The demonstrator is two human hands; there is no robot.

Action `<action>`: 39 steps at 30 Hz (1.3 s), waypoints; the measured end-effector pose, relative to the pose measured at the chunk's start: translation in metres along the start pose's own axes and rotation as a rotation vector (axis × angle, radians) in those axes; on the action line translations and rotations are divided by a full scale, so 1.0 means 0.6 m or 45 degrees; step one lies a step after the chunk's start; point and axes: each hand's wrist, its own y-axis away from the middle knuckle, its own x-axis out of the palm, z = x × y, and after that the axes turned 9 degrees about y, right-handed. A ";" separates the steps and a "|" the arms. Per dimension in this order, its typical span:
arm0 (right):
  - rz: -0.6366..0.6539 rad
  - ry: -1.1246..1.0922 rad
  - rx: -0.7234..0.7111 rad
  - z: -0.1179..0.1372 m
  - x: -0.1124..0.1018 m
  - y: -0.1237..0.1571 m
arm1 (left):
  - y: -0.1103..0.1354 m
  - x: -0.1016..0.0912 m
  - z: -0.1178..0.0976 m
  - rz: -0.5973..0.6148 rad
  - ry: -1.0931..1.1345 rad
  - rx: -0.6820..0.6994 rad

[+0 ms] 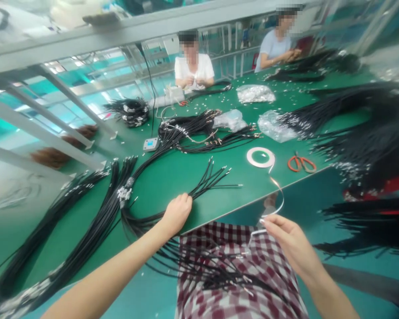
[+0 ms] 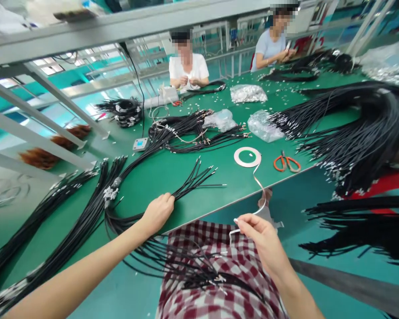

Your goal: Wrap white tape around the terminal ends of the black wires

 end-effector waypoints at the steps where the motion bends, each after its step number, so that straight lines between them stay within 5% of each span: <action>1: -0.010 0.004 -0.005 0.000 -0.002 0.000 | -0.004 -0.006 -0.001 0.016 0.003 -0.011; 9: -0.097 0.007 -0.068 0.000 -0.021 0.000 | -0.006 -0.061 -0.017 0.184 0.332 -0.011; 15: -0.311 -0.062 -0.144 0.017 -0.041 0.003 | -0.044 -0.051 -0.100 0.239 0.748 0.099; 22: -0.374 -0.106 -0.137 0.012 -0.040 0.009 | -0.106 -0.058 -0.125 0.232 0.898 0.121; 31: -0.246 -0.066 -0.139 0.017 -0.010 0.006 | -0.036 -0.092 -0.218 0.581 1.818 0.091; 34: -0.189 0.014 -0.146 0.013 0.005 0.007 | 0.005 -0.068 -0.226 0.651 2.086 -0.060; 39: -0.124 0.149 -0.194 0.007 0.020 -0.007 | 0.044 0.001 -0.225 0.477 2.607 -0.441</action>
